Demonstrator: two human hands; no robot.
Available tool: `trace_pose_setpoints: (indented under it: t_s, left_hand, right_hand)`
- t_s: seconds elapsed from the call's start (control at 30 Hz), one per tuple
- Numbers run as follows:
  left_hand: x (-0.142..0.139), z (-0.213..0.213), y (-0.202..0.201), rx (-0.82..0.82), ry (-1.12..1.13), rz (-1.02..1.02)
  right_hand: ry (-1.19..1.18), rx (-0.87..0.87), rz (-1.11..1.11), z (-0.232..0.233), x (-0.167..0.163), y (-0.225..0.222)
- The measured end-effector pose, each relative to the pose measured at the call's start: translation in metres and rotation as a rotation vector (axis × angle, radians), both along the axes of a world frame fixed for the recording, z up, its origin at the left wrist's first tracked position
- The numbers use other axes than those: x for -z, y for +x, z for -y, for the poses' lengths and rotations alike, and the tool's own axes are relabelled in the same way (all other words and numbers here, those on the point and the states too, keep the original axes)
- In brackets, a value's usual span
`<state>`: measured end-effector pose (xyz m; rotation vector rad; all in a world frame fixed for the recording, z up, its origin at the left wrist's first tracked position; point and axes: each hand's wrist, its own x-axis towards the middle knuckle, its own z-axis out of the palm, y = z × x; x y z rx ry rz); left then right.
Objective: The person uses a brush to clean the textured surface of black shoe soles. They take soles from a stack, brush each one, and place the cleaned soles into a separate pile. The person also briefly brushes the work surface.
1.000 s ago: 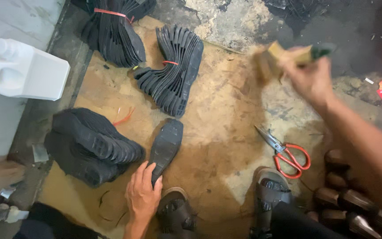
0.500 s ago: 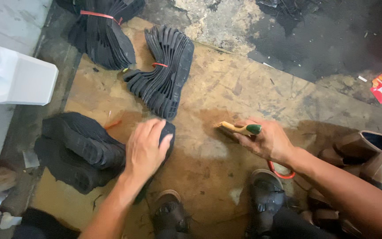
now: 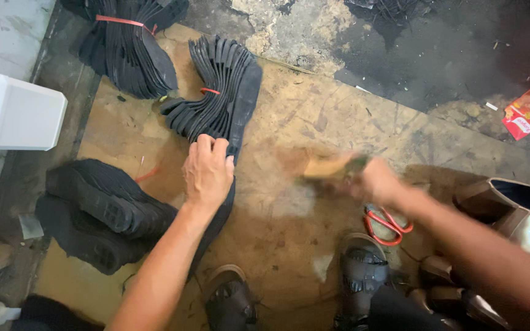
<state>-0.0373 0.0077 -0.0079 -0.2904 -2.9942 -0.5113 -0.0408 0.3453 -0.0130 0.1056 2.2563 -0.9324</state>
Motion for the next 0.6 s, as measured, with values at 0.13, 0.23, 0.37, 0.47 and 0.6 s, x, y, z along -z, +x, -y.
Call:
trace_pose_setpoints:
  t_s: [0.13,0.23,0.37,0.47,0.6]
  left_hand:
    - [0.002,0.002,0.000,0.056,-0.001,-0.081]
    - [0.007,-0.003,0.005,0.132,-0.039,-0.141]
    - [0.011,-0.010,0.001,0.166,-0.037,-0.055]
    - [0.000,-0.009,-0.004,-0.047,0.413,-0.076]
    - [-0.043,0.006,0.009,-0.339,1.067,0.075]
  right_hand:
    - [0.179,0.263,-0.621,-0.057,-0.002,-0.059]
    - [-0.006,0.203,-0.681,-0.081,-0.005,-0.057]
    - [0.092,-0.095,-0.332,-0.056,-0.009,-0.028]
    - [0.056,-0.129,-0.212,-0.009,-0.005,-0.017]
    - [-0.696,-0.183,-0.039,0.064,0.020,0.006]
